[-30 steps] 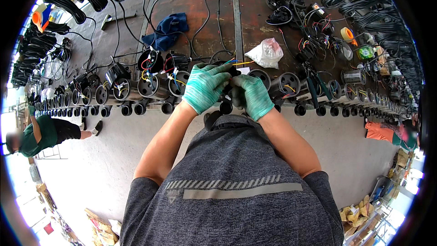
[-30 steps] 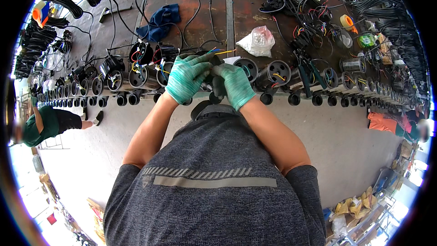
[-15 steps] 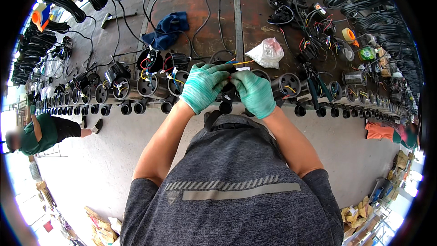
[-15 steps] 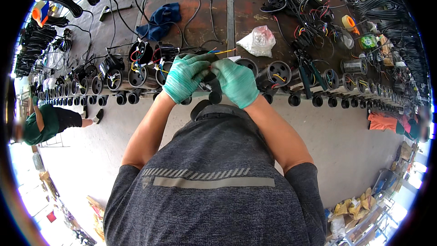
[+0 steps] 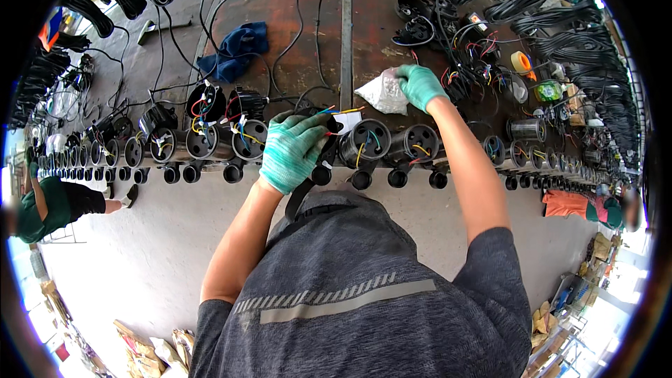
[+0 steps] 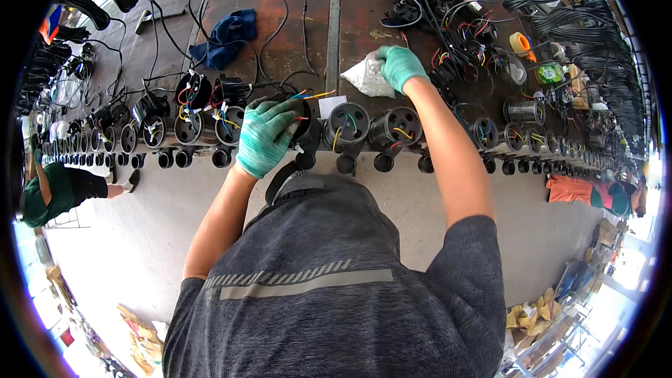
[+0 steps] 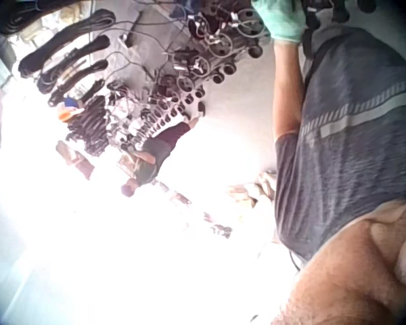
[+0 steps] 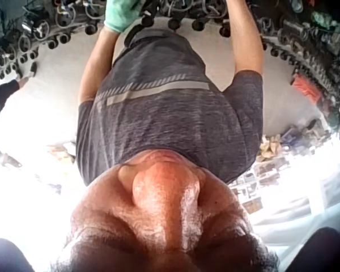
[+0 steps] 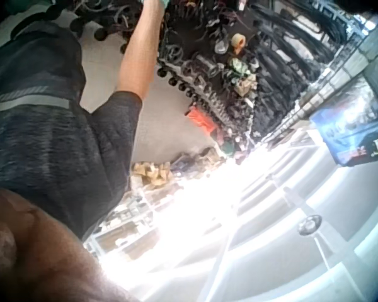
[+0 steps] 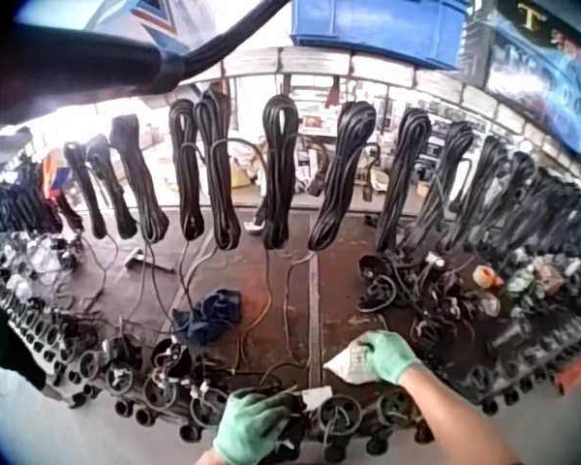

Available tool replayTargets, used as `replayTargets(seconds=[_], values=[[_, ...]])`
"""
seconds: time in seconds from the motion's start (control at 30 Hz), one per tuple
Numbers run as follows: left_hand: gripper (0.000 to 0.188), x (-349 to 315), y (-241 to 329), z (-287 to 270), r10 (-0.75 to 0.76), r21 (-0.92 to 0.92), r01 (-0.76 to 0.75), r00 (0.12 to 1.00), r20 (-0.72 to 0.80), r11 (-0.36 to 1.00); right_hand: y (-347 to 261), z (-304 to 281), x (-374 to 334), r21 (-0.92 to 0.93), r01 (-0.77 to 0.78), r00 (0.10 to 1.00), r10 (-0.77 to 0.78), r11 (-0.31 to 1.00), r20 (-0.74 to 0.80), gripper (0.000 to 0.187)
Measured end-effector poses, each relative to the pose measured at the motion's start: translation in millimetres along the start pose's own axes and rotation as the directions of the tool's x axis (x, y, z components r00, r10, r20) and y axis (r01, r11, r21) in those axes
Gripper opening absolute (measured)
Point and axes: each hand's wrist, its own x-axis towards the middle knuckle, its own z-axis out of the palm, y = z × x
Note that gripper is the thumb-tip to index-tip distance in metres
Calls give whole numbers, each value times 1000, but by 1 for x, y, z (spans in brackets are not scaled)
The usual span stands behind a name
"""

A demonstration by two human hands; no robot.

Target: The person assembles electrical components at a workbench. They pick small white plastic connectors from a pile and insert them into cylindrical black housings containing wires. They then use pliers to crimp the connectors onto the wires. The person repeats this process for multiple units.

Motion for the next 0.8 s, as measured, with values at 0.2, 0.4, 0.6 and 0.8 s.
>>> replayTargets(seconds=[0.2,0.4,0.6,0.8], values=[[14,2,-1,1,-23,-29,23,1000,10,999,62,78,82,-551,88,934,124,830,334,31],[13,2,-1,0,-31,-67,31,999,-6,997,3,61,74,-517,-69,932,240,853,273,35],[12,-1,-3,0,-35,-43,35,999,13,998,-41,-2,29,-533,34,912,192,846,363,39],[12,2,-1,3,-25,-43,26,1000,9,999,9,8,6,24,-190,976,192,981,-99,16]])
